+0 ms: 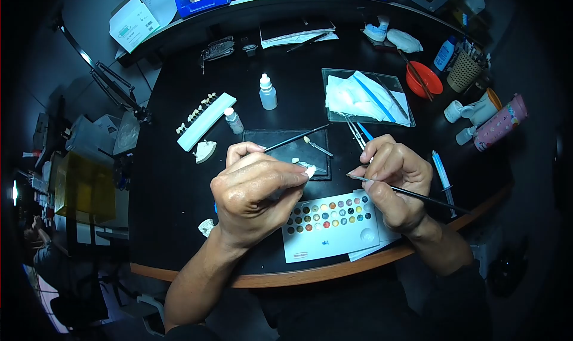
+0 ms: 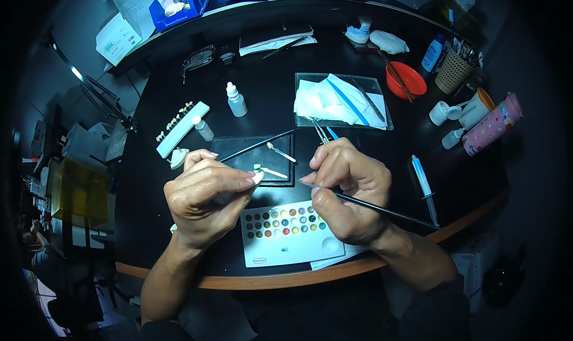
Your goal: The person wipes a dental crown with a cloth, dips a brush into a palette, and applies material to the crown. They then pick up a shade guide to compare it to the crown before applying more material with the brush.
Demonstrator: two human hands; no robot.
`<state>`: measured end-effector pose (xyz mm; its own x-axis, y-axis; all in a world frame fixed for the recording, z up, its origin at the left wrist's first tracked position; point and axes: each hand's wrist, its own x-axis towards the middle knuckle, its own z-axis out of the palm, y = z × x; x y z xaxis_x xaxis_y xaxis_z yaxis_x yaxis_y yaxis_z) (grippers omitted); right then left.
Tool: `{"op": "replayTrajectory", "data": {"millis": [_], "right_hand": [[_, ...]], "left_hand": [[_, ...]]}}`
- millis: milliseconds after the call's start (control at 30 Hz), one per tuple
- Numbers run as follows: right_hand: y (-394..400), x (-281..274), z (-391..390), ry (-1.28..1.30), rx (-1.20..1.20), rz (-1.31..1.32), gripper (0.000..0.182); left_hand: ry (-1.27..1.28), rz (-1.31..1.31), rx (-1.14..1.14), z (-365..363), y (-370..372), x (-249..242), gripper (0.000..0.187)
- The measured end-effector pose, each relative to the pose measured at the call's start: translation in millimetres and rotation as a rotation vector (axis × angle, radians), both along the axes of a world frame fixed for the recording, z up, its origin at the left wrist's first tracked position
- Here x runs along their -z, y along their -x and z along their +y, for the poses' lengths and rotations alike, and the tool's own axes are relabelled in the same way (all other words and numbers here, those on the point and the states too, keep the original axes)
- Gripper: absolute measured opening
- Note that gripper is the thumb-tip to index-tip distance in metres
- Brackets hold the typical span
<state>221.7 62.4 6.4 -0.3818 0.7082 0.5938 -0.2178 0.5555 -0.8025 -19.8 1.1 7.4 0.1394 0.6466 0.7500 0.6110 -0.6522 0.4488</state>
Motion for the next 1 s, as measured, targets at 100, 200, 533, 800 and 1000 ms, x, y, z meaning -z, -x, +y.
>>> {"op": "replayTrajectory", "data": {"millis": [100,200,533,800,1000], "right_hand": [[-2,1,4,-0.077,-0.017,-0.034,0.012],[-3,2,2,-0.038,-0.035,-0.064,0.013],[-1,-1,-2,0.024,-0.064,-0.069,0.014],[-45,-14,2,-0.063,-0.052,-0.273,0.013],[-66,20,-37,-0.141,0.077,-0.268,0.009]], "left_hand": [[-0.005,0.008,-0.015,-1,0,-3,0.020],[-0.007,0.020,-0.013,-2,0,-4,0.020],[-0.025,0.093,-0.039,-3,2,-7,0.020],[-0.092,0.119,-0.096,2,9,-10,0.020],[-0.059,0.158,-0.067,-2,6,-9,0.021]]}}
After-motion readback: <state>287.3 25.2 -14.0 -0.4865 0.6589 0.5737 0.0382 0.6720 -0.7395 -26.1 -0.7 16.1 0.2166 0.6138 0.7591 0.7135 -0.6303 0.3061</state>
